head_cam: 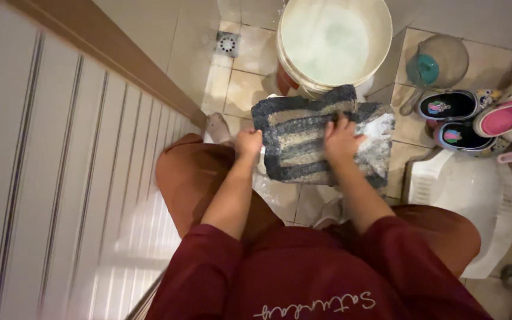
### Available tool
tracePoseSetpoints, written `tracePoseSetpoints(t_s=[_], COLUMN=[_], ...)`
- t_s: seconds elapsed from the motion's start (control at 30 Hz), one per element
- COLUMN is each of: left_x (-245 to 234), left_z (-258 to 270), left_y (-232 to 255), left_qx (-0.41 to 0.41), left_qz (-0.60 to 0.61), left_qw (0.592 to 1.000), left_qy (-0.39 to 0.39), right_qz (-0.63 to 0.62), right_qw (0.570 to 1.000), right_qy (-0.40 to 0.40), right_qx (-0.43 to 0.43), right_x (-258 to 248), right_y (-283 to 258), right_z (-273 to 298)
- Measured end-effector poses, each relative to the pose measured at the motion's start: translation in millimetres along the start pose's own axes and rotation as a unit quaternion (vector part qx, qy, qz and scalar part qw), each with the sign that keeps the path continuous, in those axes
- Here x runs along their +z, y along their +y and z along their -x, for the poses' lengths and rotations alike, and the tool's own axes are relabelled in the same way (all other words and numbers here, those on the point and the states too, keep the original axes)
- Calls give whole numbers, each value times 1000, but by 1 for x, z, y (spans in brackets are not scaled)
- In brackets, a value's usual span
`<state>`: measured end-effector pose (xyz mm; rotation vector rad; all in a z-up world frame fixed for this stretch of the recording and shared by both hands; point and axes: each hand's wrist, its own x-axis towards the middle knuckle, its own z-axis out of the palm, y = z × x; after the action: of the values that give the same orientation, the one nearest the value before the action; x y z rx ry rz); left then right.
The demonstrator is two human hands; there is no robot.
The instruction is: The person scrubs a white and pink slipper with a brush, rinses it with water from a bucket, and places it on a white plastic rack. Then the person scrubs a striped rug with a brush and rinses it with water.
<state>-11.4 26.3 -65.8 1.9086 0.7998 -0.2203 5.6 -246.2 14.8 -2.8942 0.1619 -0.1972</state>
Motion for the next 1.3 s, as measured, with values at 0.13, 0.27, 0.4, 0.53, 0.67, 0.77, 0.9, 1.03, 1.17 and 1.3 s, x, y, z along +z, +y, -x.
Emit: tracePoseSetpoints(t_s=[0.13,0.27,0.4,0.53,0.67,0.77,0.9,1.03,1.17,1.3], left_x=[8,10,13,22,33,19,23,14,22,9], left_z=[3,-10,-6,-2,-5,-5,-1,4,22,-2], left_y=[-2,-37,-32,-11,-19,-38,-29,2,4,-29], left_qx=[77,17,62,154,104,2,33,129,109,-124], left_qz=[13,383,84,95,278,320,302,173,131,390], left_qw=[996,922,995,983,951,946,951,976,982,911], left_qy=[40,-63,3,-38,-80,-52,-59,-13,77,-56], right_qz=[-226,-21,87,-156,-43,102,140,13,-28,83], right_qw=[947,965,989,987,974,972,981,985,969,977], right_qy=[-42,-117,-90,-22,-109,-174,-130,-161,-163,-197], right_qx=[-224,-233,-84,-39,-196,-118,36,-63,-185,-28], right_x=[35,53,11,-4,23,22,-6,16,32,-38], right_y=[-82,-54,28,-8,-80,-18,69,36,-46,31], right_z=[31,6,-6,14,51,26,-8,19,77,33])
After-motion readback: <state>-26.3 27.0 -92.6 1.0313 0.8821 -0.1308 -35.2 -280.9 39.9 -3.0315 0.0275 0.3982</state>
